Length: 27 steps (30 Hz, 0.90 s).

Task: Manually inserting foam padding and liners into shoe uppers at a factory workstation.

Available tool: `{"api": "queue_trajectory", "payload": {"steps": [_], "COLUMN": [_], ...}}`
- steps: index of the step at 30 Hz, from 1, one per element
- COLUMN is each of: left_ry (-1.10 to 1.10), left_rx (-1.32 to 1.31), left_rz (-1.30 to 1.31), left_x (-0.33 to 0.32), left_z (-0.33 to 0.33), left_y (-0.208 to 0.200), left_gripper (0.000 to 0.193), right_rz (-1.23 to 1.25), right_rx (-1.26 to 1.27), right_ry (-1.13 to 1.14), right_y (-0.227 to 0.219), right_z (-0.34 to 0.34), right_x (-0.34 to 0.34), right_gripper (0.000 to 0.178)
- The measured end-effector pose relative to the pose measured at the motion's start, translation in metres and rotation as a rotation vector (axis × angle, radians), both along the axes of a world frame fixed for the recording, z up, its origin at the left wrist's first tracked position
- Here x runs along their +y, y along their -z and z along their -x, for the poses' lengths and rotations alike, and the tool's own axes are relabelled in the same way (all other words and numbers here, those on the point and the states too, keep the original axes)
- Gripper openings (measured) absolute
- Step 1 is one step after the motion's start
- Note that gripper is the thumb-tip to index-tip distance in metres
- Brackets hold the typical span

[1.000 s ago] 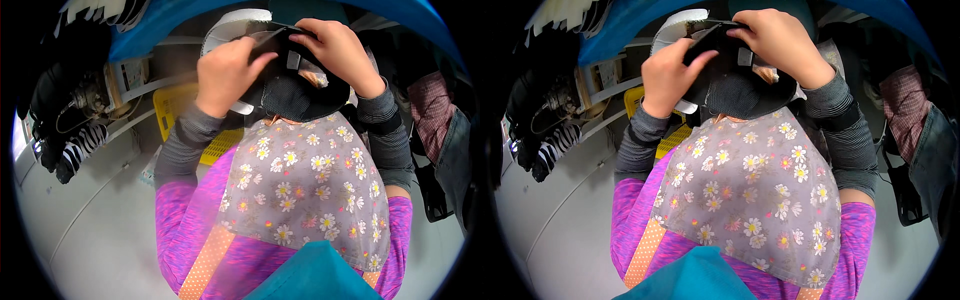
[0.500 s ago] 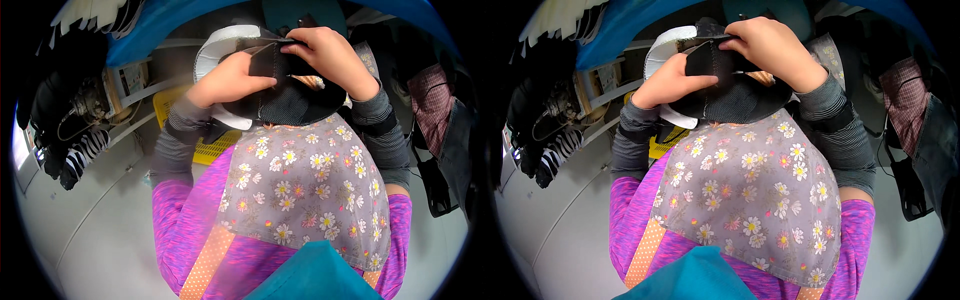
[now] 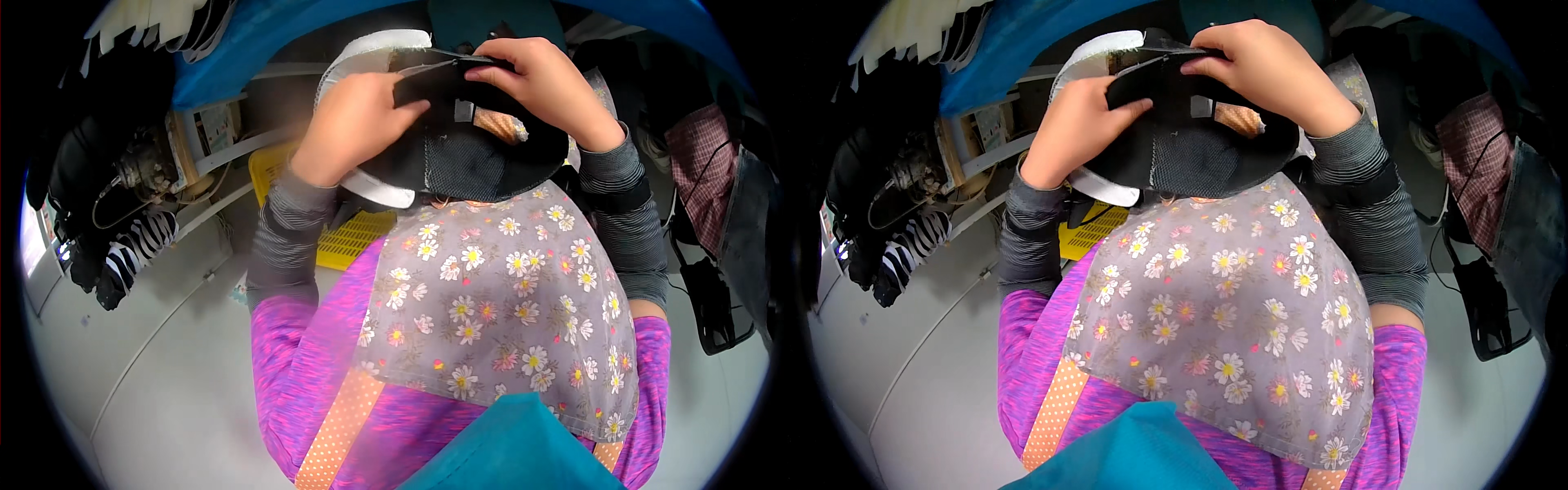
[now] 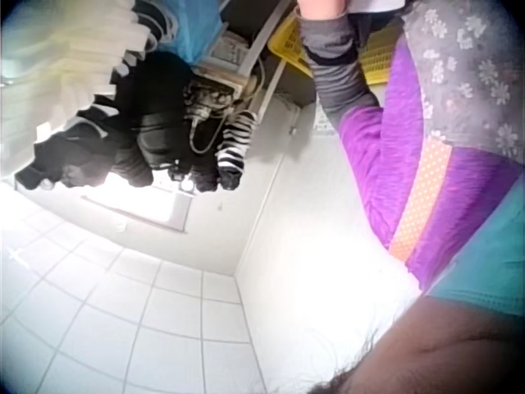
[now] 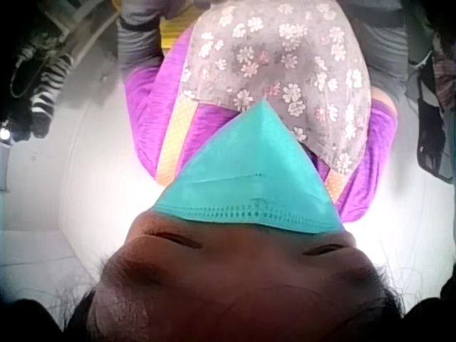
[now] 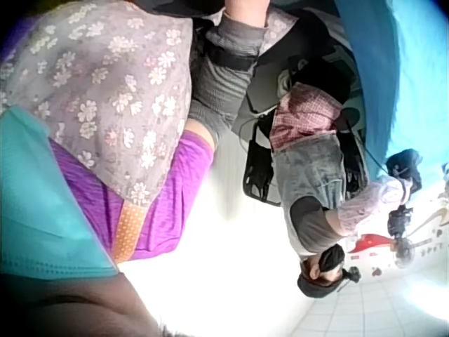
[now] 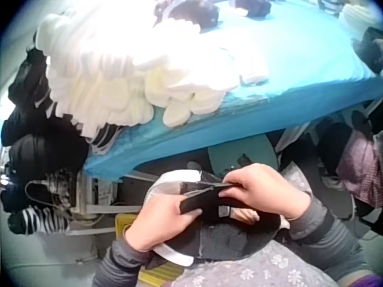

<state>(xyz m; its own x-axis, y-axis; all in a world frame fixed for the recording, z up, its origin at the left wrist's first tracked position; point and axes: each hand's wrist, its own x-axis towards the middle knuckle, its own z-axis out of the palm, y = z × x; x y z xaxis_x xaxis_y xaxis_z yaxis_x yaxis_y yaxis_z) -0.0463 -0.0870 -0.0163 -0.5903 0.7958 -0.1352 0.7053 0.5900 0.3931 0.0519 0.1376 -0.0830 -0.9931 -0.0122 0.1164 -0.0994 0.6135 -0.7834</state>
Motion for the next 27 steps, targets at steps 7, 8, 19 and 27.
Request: {"api": "queue_trajectory", "payload": {"steps": [7,8,19,27], "left_ry": [0.208,0.133,-0.088,-0.190], "left_rx": [-0.352,-0.516,-0.556,-0.365], "left_rz": [-0.119,-0.087,-0.257,-0.205], "left_x": [0.012,0.013,0.011,0.015], "left_z": [-0.027,-0.030,-0.043,-0.051], "left_y": [0.026,0.031,0.072,0.069], "left_gripper": [0.033,0.032,0.059,0.054], "right_rz": [-0.123,-0.154,-0.154,-0.080], "right_rx": [0.112,0.115,0.032,0.057], "right_ry": [0.071,0.088,0.119,0.118], "right_y": [-0.003,-0.002,0.000,0.011], "right_z": [-0.003,-0.005,-0.013,-0.011], "right_x": [-0.007,-0.007,-0.004,-0.007], "right_gripper": [0.023,0.022,0.023,0.024]}}
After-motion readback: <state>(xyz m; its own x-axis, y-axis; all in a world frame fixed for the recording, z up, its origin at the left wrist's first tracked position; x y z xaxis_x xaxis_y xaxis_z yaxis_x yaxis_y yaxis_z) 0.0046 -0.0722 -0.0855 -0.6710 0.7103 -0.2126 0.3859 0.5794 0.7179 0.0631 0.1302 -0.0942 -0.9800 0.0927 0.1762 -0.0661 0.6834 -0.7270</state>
